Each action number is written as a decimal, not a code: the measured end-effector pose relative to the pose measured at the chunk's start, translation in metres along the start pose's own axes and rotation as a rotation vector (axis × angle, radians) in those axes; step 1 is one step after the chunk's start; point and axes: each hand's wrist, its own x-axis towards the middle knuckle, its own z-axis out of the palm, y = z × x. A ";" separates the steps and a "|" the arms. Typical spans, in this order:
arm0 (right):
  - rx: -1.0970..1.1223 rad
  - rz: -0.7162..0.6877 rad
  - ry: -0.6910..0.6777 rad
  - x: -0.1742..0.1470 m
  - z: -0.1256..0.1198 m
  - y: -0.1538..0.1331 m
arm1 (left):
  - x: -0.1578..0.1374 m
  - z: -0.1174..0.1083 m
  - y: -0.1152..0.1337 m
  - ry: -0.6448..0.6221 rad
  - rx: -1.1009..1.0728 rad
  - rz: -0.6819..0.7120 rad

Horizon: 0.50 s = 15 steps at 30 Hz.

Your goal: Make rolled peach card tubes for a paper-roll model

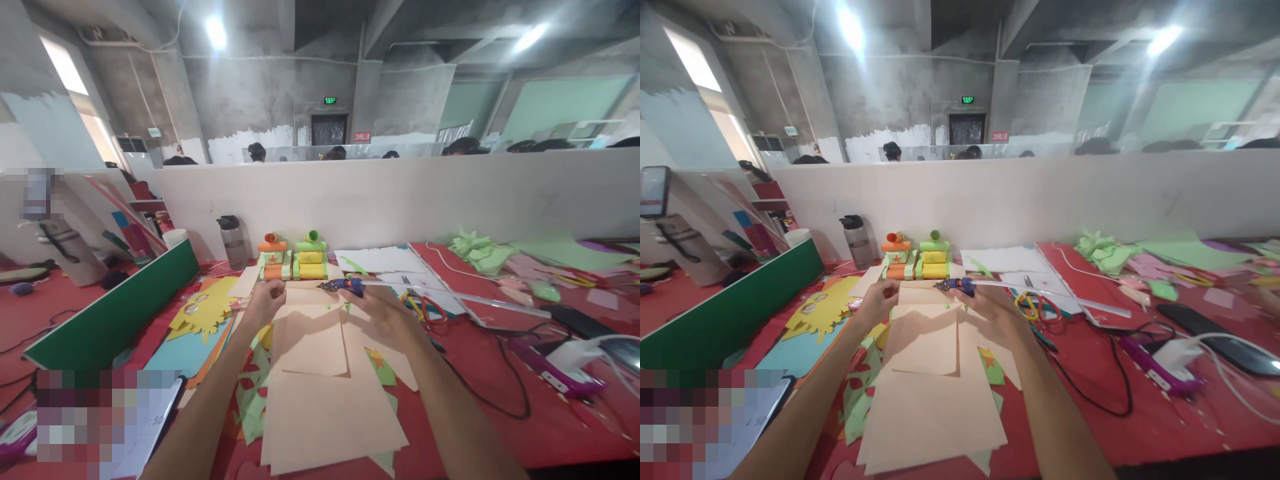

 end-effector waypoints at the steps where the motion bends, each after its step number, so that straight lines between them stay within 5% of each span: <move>1: 0.019 0.014 -0.023 0.000 0.000 -0.002 | 0.000 0.000 -0.001 -0.005 -0.009 -0.002; 7: 0.055 -0.045 -0.003 0.000 -0.002 -0.016 | 0.000 0.003 -0.002 -0.058 -0.070 -0.016; 15: 0.023 0.045 -0.024 -0.001 -0.007 -0.009 | 0.000 0.001 0.002 -0.063 -0.114 -0.044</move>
